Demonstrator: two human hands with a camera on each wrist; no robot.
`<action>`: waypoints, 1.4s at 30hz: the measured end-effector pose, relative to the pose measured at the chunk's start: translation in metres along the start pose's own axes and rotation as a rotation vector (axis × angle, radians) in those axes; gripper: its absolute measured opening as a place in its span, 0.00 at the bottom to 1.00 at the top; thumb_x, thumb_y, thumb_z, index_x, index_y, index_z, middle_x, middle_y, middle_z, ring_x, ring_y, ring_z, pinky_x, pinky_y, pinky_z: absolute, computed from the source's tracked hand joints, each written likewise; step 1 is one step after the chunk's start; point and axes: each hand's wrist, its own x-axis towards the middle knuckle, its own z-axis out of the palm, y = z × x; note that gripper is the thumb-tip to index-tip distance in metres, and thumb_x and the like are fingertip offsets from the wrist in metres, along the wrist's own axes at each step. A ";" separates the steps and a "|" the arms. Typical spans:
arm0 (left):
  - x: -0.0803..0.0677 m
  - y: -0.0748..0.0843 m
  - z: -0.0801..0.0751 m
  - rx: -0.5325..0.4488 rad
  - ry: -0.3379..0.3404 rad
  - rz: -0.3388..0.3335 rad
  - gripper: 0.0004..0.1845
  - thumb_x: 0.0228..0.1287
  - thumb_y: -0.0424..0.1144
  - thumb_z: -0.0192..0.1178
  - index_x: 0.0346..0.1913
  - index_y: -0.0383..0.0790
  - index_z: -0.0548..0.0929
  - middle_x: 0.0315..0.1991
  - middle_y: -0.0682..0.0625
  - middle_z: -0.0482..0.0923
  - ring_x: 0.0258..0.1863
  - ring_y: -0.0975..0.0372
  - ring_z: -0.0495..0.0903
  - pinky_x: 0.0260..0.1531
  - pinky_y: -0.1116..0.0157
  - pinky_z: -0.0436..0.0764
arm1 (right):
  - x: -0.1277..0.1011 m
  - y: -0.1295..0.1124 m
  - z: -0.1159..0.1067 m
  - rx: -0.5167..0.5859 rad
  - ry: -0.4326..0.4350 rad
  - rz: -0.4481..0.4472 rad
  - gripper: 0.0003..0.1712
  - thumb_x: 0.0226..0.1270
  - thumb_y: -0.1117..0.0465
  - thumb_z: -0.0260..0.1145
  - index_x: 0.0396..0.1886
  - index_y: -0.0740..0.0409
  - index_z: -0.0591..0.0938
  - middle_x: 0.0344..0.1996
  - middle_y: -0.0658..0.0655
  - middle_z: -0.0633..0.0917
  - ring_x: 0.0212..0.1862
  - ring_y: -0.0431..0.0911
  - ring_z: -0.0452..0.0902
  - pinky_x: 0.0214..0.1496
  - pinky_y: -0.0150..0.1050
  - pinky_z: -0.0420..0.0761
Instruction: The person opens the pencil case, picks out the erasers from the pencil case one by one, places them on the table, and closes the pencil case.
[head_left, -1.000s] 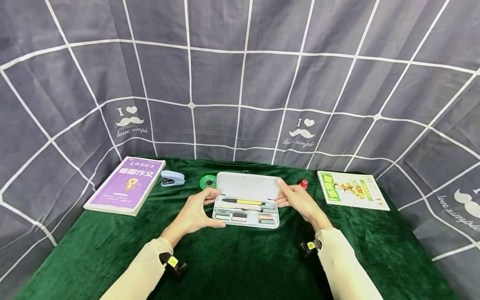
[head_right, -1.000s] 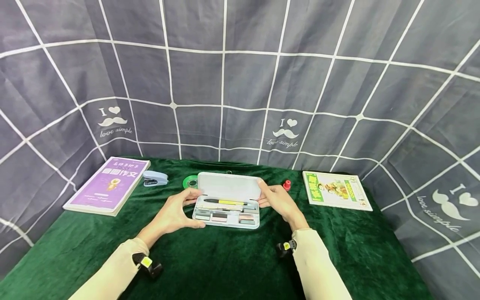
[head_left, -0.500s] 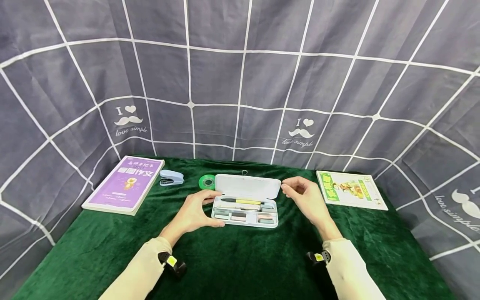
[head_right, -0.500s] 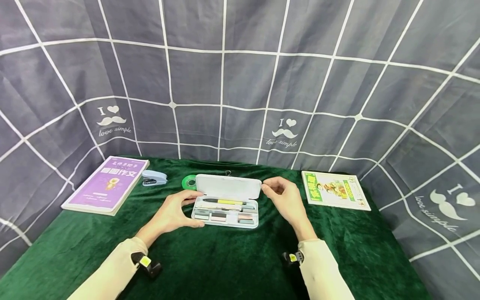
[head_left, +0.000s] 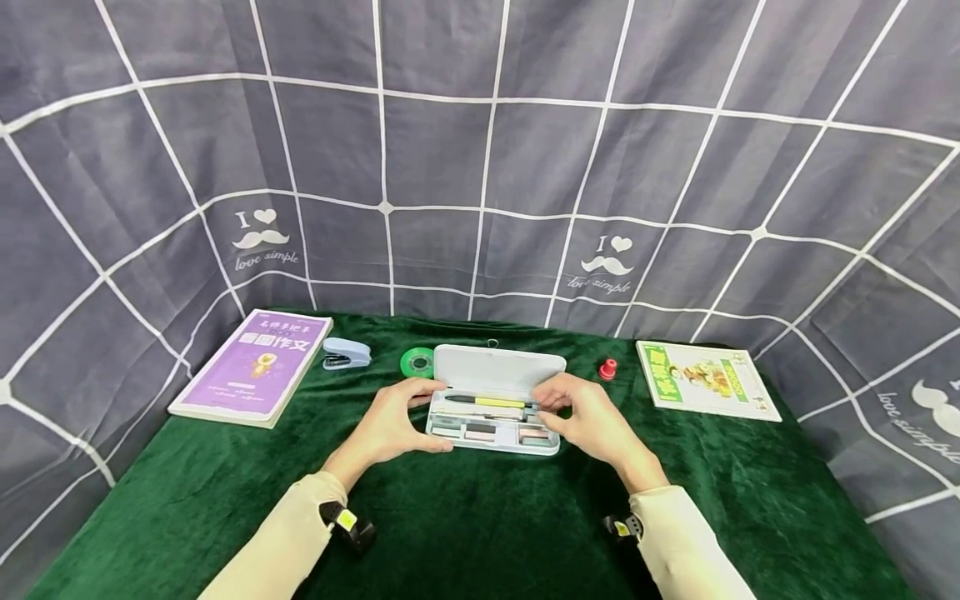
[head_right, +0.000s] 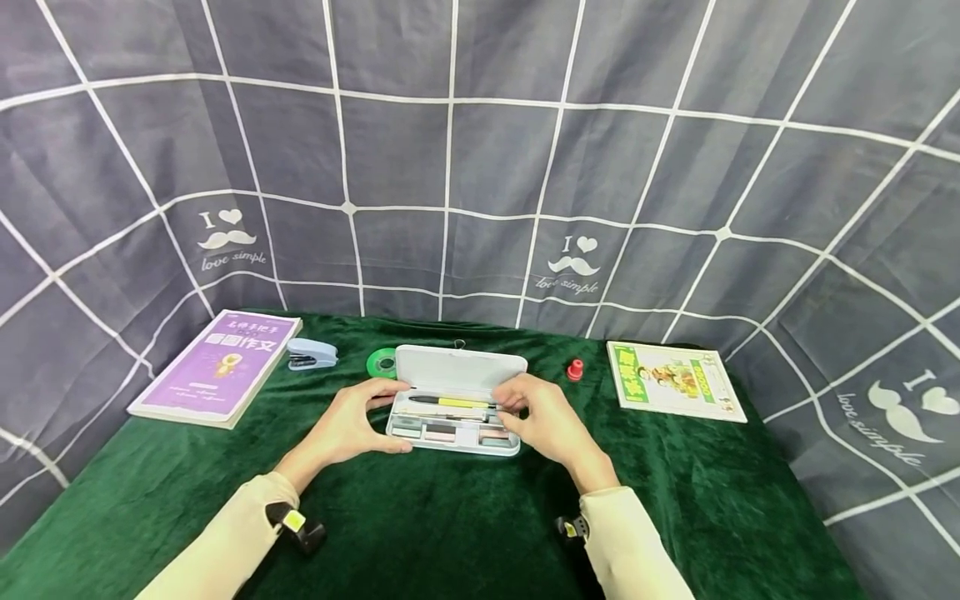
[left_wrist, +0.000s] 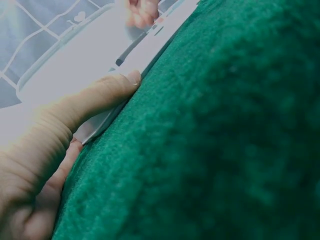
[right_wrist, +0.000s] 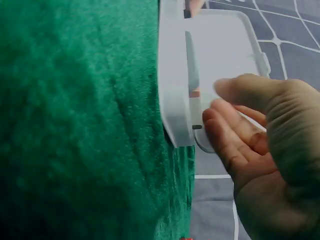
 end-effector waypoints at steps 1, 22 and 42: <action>0.000 0.000 0.000 -0.001 -0.002 0.001 0.49 0.42 0.43 0.95 0.72 0.42 0.84 0.70 0.46 0.83 0.68 0.49 0.86 0.69 0.56 0.86 | 0.000 0.000 0.001 -0.039 -0.023 -0.019 0.14 0.70 0.71 0.80 0.53 0.60 0.91 0.46 0.55 0.91 0.46 0.44 0.89 0.54 0.45 0.93; 0.003 0.004 0.002 -0.006 -0.006 0.035 0.49 0.45 0.44 0.94 0.73 0.39 0.83 0.71 0.42 0.82 0.68 0.46 0.86 0.70 0.53 0.86 | 0.011 -0.007 -0.005 -0.130 -0.100 0.017 0.10 0.69 0.73 0.78 0.44 0.57 0.88 0.37 0.49 0.91 0.40 0.38 0.87 0.46 0.41 0.92; 0.000 0.000 0.000 0.006 0.000 0.049 0.49 0.44 0.43 0.95 0.72 0.39 0.84 0.70 0.44 0.83 0.67 0.48 0.86 0.69 0.56 0.86 | -0.041 0.029 -0.094 -0.277 0.259 -0.033 0.16 0.63 0.75 0.79 0.44 0.52 0.94 0.40 0.46 0.90 0.42 0.42 0.85 0.46 0.22 0.80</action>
